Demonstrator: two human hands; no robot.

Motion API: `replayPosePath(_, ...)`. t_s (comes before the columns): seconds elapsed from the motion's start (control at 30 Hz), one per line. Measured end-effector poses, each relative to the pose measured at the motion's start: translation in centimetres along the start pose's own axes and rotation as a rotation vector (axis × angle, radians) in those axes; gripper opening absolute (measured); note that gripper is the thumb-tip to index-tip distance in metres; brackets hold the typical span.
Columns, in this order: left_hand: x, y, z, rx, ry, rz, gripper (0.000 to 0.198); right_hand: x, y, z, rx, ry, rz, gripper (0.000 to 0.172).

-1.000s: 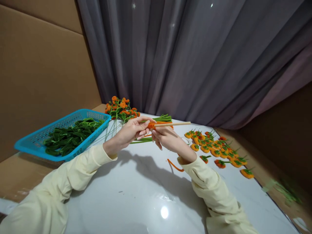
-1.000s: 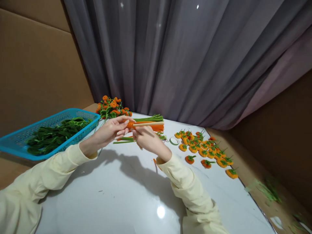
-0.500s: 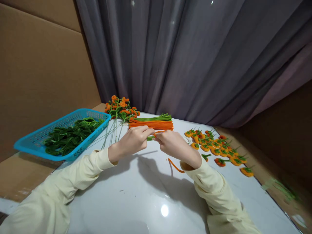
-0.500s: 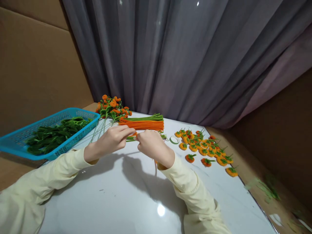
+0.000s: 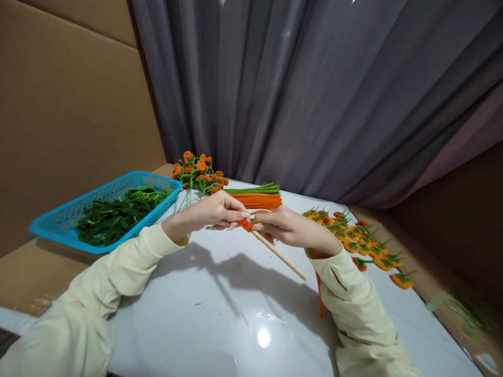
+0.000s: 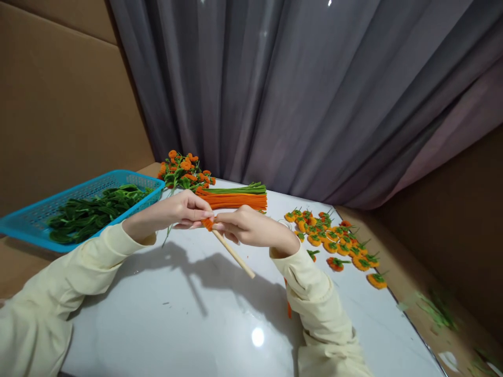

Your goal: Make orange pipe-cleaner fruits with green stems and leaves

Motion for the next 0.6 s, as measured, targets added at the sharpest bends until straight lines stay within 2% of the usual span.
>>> replayPosePath(0.13,-1.4,-0.4,-0.6,-0.056,0.089,0.292,0.022,0.1,0.8,0.0,0.047,-0.059,-0.074,0.026)
replayPosePath(0.3,-2.4,-1.0,-1.2,-0.100,0.186,0.525,0.018,0.3,1.0,0.1,0.058,-0.117,-0.109,0.021)
replayPosePath(0.43,-2.0,-1.7,-1.1,-0.108,0.267,0.834,0.018,0.7,2.4,-0.3,0.354,-0.099,0.064,0.024)
replayPosePath(0.53,-2.1,-1.6,-1.1,-0.014,0.314,1.034,0.026,2.1,3.0,-0.2,0.558,-0.239,0.132,0.027)
replayPosePath(0.6,-2.4,-1.1,-1.2,0.067,0.302,1.076,0.029,3.3,2.7,-0.2,0.603,-0.350,0.124,0.029)
Point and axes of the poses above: each hand's wrist, its own z-axis away from the middle knuckle, its own y-axis out of the back of the hand, x = y × z, the point moved 9 cm from there along -z, towards the middle knuckle, and after that the axes turned 5 degrees about x, right-handed, at the moved point
